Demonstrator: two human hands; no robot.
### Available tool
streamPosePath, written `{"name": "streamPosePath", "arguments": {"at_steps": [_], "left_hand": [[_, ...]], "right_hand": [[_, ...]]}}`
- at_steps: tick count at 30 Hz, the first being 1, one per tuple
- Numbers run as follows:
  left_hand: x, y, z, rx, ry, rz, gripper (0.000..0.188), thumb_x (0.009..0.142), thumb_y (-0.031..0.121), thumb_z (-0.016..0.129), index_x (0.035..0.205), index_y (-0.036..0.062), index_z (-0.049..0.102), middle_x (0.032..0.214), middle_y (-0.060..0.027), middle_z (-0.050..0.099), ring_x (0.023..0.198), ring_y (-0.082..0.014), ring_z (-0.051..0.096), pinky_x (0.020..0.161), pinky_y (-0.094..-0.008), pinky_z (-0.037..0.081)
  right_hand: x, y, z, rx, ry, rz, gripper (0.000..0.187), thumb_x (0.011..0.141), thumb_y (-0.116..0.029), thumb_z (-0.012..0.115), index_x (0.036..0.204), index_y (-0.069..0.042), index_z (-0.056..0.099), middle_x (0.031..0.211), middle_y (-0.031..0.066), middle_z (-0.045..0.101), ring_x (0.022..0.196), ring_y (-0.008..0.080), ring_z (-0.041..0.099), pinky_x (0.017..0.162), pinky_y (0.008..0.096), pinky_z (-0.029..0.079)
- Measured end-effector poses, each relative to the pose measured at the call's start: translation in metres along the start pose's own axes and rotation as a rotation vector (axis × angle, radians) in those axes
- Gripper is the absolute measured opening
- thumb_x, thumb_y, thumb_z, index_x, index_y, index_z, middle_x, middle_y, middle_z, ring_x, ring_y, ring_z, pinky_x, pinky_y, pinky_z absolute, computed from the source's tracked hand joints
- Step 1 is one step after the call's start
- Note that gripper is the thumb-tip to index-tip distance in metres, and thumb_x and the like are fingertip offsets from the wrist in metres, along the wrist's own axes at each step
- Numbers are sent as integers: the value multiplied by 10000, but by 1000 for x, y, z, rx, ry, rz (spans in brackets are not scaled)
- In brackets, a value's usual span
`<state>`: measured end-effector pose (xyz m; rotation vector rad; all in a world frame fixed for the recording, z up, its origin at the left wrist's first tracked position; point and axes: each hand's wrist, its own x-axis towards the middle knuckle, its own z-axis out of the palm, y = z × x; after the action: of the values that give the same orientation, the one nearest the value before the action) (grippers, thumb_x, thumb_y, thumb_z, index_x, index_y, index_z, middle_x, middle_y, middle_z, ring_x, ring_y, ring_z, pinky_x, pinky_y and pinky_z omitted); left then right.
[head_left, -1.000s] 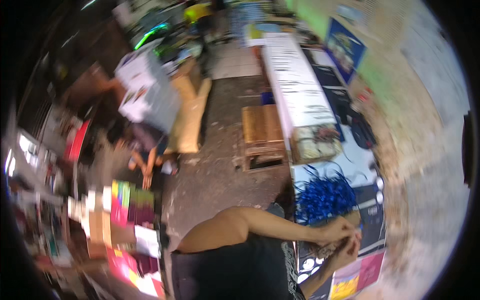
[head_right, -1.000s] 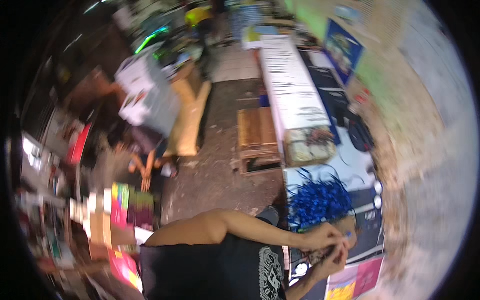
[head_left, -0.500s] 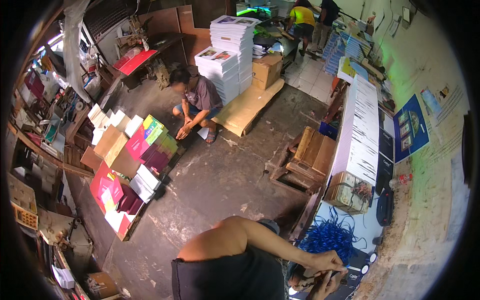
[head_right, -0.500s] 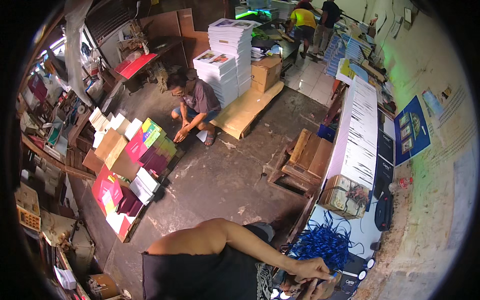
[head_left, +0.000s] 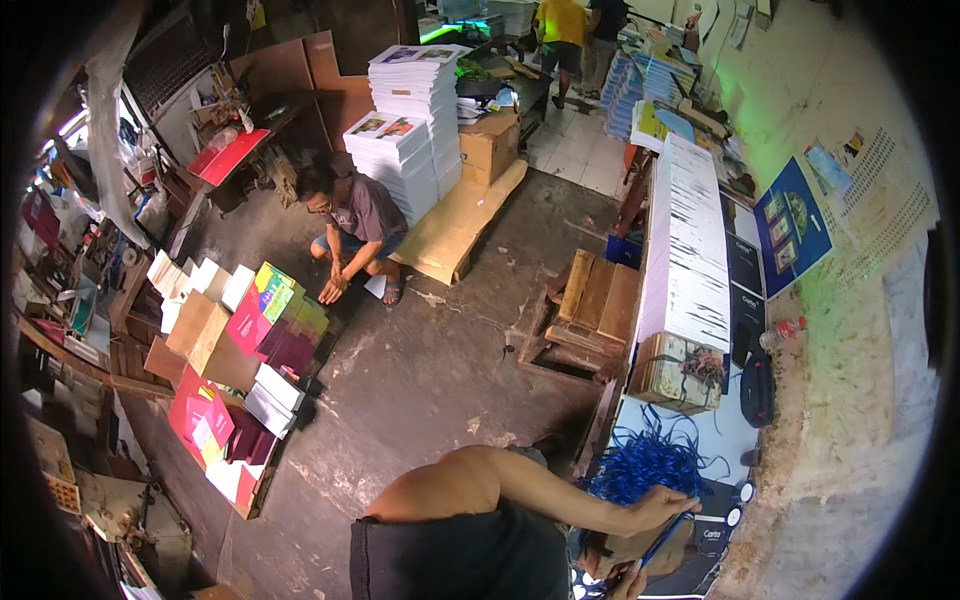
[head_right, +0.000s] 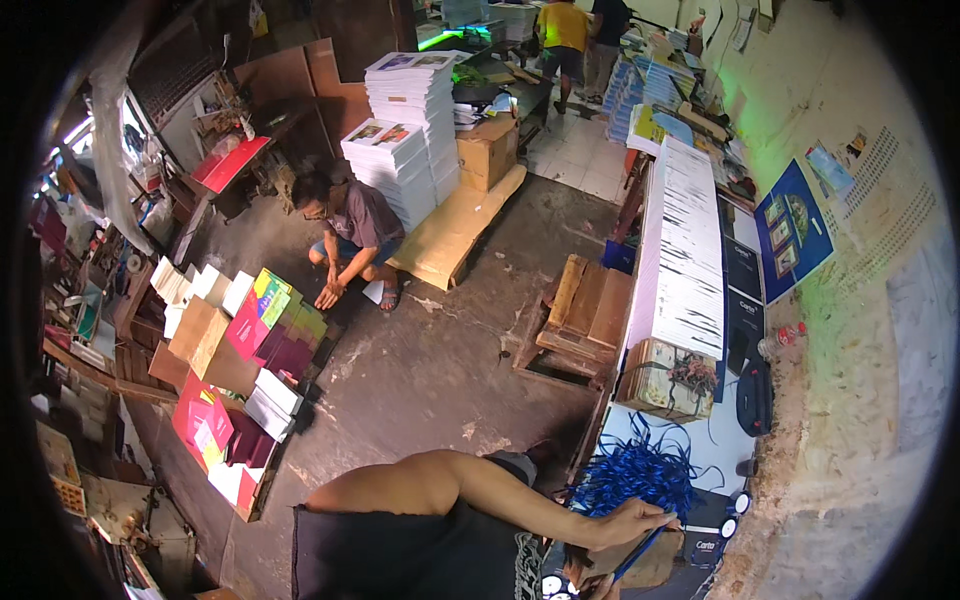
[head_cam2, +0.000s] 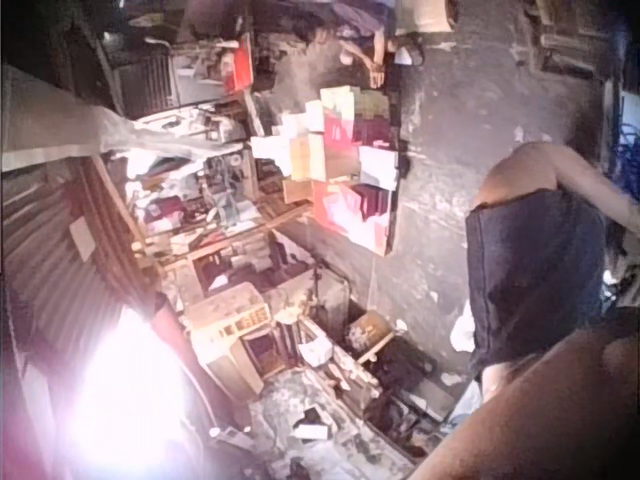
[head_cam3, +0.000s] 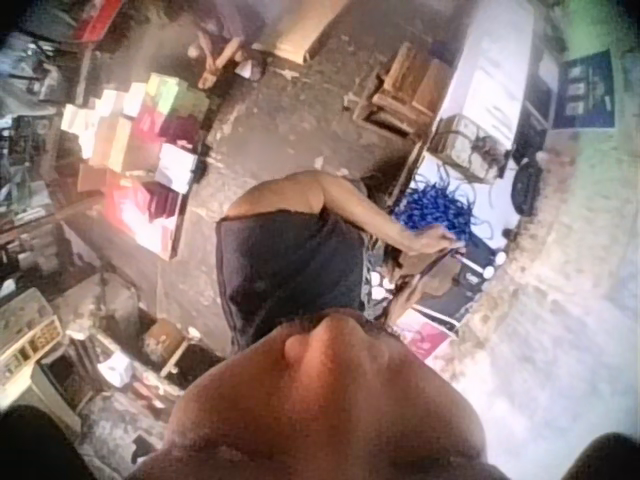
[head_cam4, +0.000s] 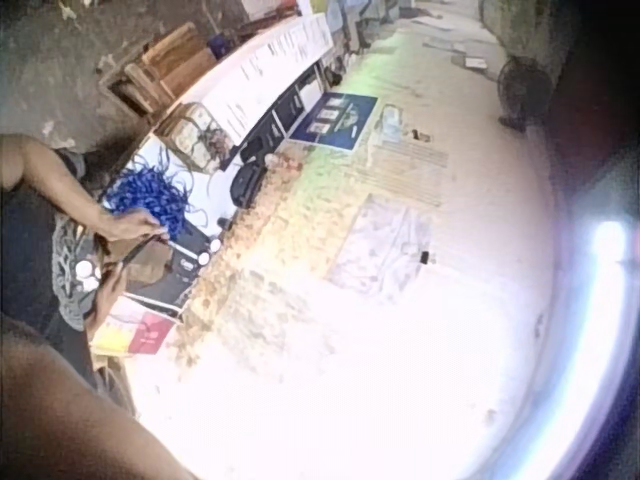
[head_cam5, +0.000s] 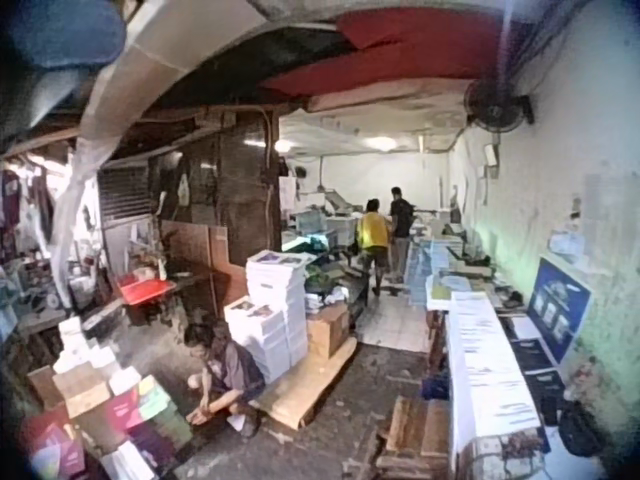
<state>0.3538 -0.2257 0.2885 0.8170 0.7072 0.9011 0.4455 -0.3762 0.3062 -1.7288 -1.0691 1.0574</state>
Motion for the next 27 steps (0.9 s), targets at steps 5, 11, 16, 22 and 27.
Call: {"name": "streamPosePath", "arguments": {"at_steps": [5,11,16,22,27], "left_hand": [[22,-20,-13,-37,160,15,366,947,368,531,1069,61,689,962,-36,661,852,-89,517,774,-249,419],[32,-20,-43,-88,212,-110,398,931,439,526,1107,117,680,1153,-40,629,1080,-121,510,910,-293,393],[44,-26,-61,-166,263,-50,390,916,470,537,1099,158,686,1186,6,603,1036,-140,494,861,-359,374],[51,-29,-74,-249,292,-168,323,908,448,564,1051,192,698,1105,78,615,978,-87,460,848,-308,321],[56,-32,-72,-210,239,-199,303,916,431,558,1054,198,693,1121,87,616,969,-70,446,830,-309,308]], "right_hand": [[-8,9,-5,80,-92,28,328,970,-341,495,793,-69,545,669,-11,465,571,88,379,513,238,303],[-12,53,-45,-153,-150,244,407,983,-336,438,1188,-2,545,1059,162,557,950,232,498,843,327,395],[-34,40,-46,-27,-194,139,334,988,-328,441,1015,-18,563,870,78,527,774,164,469,710,306,407],[-53,46,-56,-330,-155,99,320,981,-281,448,858,-9,564,673,75,507,629,186,445,572,335,363],[-60,86,-58,-199,59,44,295,974,-237,450,828,-4,555,647,86,499,604,178,441,547,323,359]]}}
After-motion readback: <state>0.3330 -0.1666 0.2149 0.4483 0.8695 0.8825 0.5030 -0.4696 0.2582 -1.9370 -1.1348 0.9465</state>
